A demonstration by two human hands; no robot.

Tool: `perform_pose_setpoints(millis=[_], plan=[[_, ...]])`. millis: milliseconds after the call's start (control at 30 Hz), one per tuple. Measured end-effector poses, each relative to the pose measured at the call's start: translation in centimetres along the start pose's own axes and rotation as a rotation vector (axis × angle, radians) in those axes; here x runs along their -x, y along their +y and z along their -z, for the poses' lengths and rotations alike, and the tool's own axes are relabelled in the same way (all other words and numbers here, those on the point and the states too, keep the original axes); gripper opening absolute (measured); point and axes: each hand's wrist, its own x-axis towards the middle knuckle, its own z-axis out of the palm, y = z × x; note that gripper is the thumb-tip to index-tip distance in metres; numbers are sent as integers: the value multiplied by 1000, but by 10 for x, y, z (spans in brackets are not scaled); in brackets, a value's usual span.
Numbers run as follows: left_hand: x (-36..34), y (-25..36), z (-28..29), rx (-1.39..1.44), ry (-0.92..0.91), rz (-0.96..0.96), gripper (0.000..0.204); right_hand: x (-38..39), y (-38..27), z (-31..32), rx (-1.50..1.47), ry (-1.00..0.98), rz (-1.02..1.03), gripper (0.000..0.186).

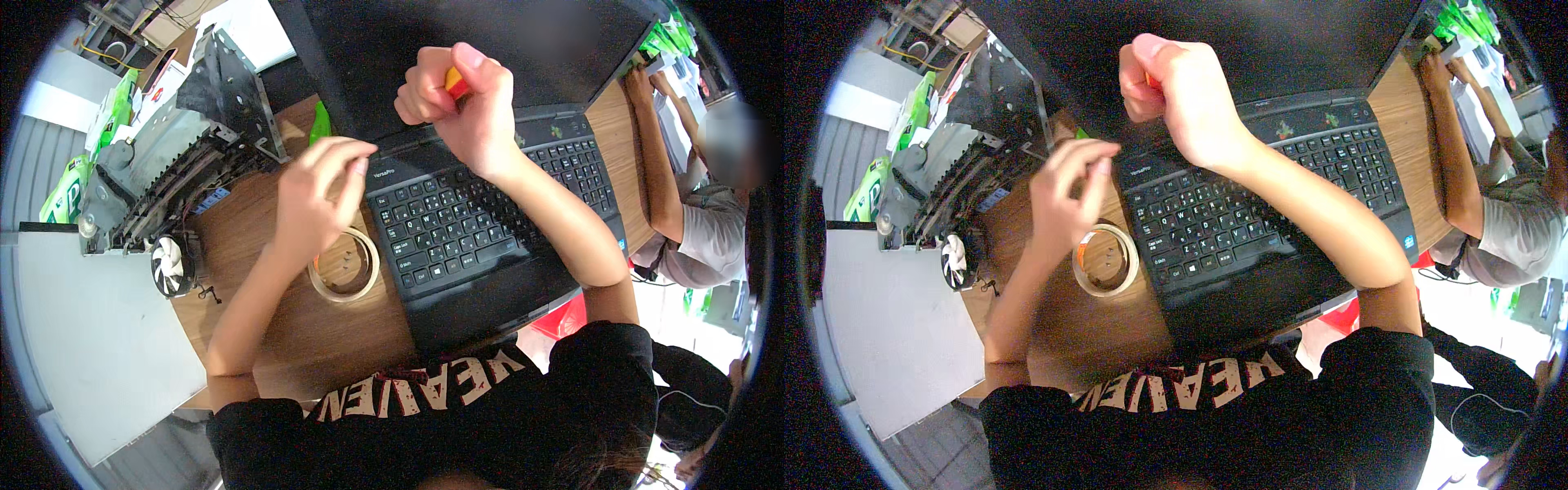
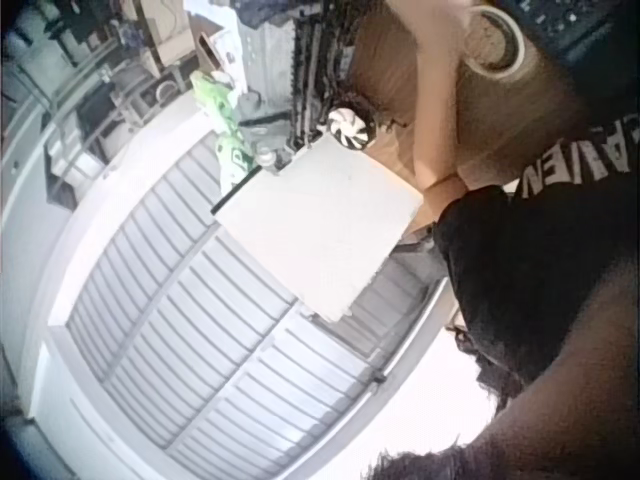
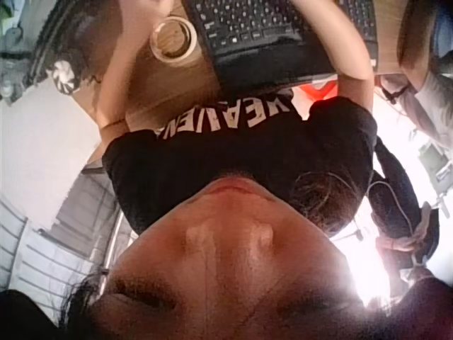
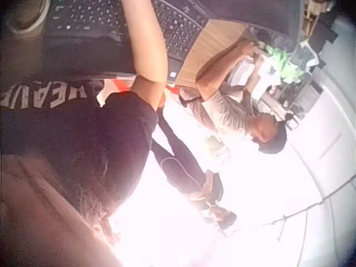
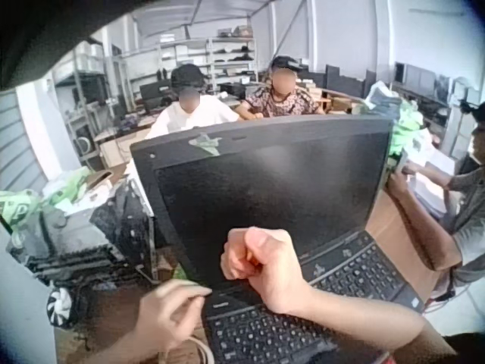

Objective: The person disassembles a laptop by removing the outer casing and prying off the bezel around the screen using a screwdriver and by hand.

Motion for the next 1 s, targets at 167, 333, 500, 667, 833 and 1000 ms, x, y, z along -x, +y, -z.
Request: perform_pose_setpoints(millis=[167,333,500,667,833,1000], plan=[[-2,10,-19,-138,-61,-21,26,-5,0,-3,44,118,-22,46],[-4,11,-21,-242,-74,-2,28,-11,8,9,-67,134,-31,54],[-2,9,-27,-350,-22,-101,24,2,-19,21,-205,158,109,56],[-18,24,-10,-219,-69,-134,23,50,-94,28,-54,178,141,59],[-72,44,29,-302,101,-474,14,114,-122,36,160,428,110,64],[-147,72,33,-508,257,-530,30,175,-140,31,358,729,0,30]])
